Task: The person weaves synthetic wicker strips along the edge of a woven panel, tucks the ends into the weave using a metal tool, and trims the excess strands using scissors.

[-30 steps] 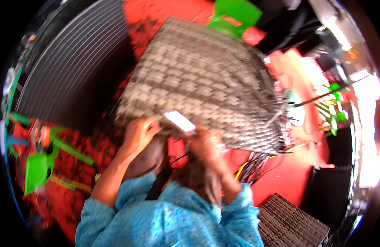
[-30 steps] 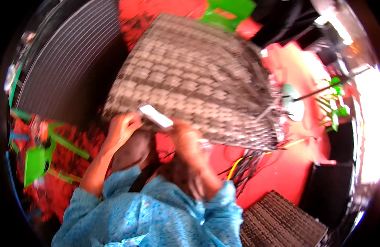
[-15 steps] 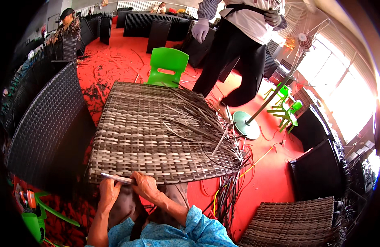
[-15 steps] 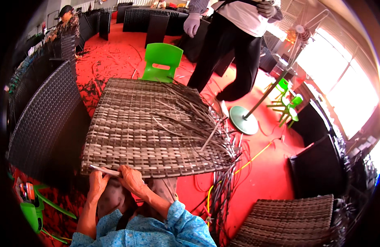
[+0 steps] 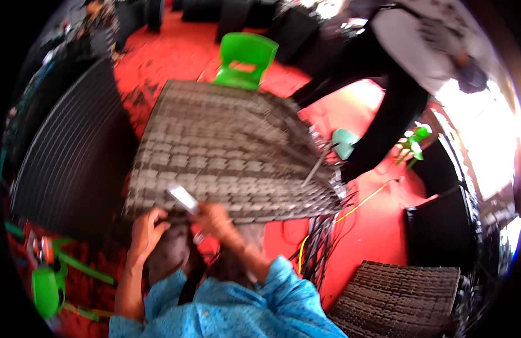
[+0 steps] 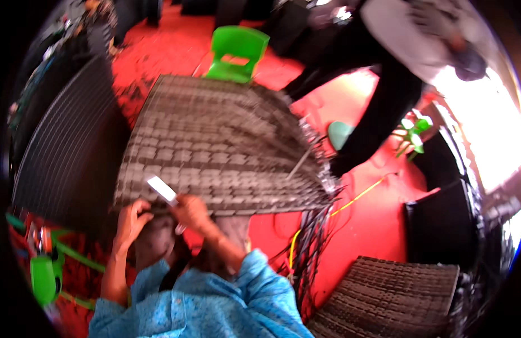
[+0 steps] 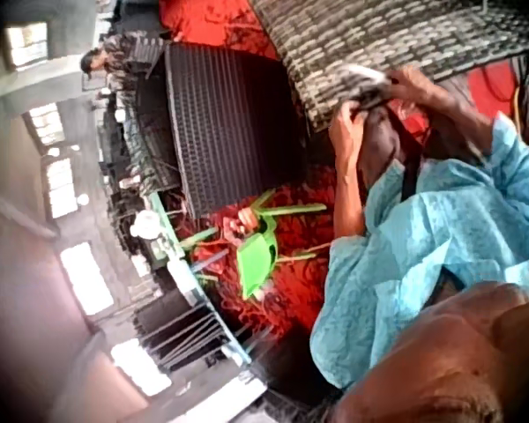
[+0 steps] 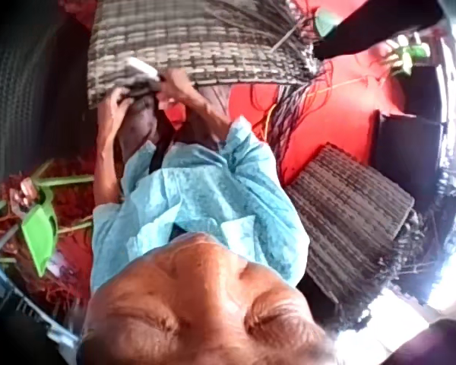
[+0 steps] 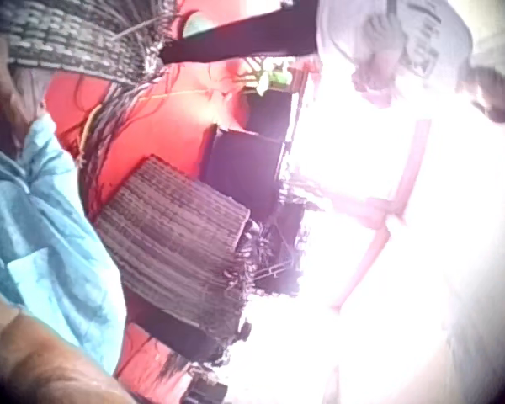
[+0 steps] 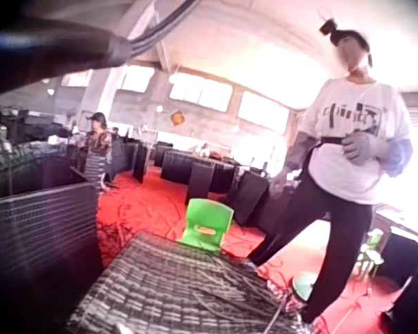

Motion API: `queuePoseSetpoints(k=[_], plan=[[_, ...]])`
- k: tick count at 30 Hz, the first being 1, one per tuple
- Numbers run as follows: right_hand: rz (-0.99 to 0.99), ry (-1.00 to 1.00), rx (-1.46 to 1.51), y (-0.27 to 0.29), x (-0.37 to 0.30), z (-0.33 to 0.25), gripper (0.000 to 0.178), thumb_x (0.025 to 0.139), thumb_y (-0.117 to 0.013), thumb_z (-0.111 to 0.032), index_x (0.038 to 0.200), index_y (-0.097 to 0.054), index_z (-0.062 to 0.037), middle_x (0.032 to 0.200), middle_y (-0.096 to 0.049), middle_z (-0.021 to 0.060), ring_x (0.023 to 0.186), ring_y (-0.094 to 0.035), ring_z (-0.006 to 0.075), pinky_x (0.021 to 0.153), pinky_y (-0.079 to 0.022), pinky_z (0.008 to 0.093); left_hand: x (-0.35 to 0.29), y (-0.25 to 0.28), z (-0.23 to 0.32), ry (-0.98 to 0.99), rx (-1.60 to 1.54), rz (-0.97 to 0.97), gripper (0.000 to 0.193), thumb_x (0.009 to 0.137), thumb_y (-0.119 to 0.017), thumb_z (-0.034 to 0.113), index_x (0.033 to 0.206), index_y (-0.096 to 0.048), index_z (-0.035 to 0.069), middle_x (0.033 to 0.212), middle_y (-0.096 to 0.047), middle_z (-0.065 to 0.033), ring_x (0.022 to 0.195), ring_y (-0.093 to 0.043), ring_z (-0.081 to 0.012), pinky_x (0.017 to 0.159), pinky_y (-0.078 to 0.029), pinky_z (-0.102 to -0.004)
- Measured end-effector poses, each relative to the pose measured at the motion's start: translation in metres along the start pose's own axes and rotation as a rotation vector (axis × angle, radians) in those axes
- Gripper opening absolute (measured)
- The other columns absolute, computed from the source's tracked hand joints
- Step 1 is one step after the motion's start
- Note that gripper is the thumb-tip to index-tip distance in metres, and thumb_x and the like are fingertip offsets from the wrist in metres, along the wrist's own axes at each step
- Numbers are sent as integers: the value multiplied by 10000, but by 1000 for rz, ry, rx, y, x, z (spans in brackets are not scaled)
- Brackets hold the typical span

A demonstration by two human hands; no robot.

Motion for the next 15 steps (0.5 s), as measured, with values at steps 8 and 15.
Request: queuePoseSetpoints(k=[8,15], plan=[[734,-497,92,222,-121,150,205,840,-577,-262,754,-633,-85,672,-550,-4,612,-482,141,528,-387,324,-36,91,-20,-34,494,60,125,735,-698,120,803,-620,49,763,-601,-102,751,-564,-308,711,-427,-394],[1147,-413,124,369,-370,322,240,875,-613,-269,920,-638,-35,748,-576,56,583,-527,167,542,-463,278,-30,127,19,-289,540,46,137,700,-686,118,755,-584,44,737,-522,-61,806,-533,-260,921,-373,-403]])
Point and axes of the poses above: each hand's wrist, its own x-axis towards the middle knuckle, its own y-axis out of the back of the hand, z = x × y, the point moved 9 cm from there along x, towards the middle knuckle
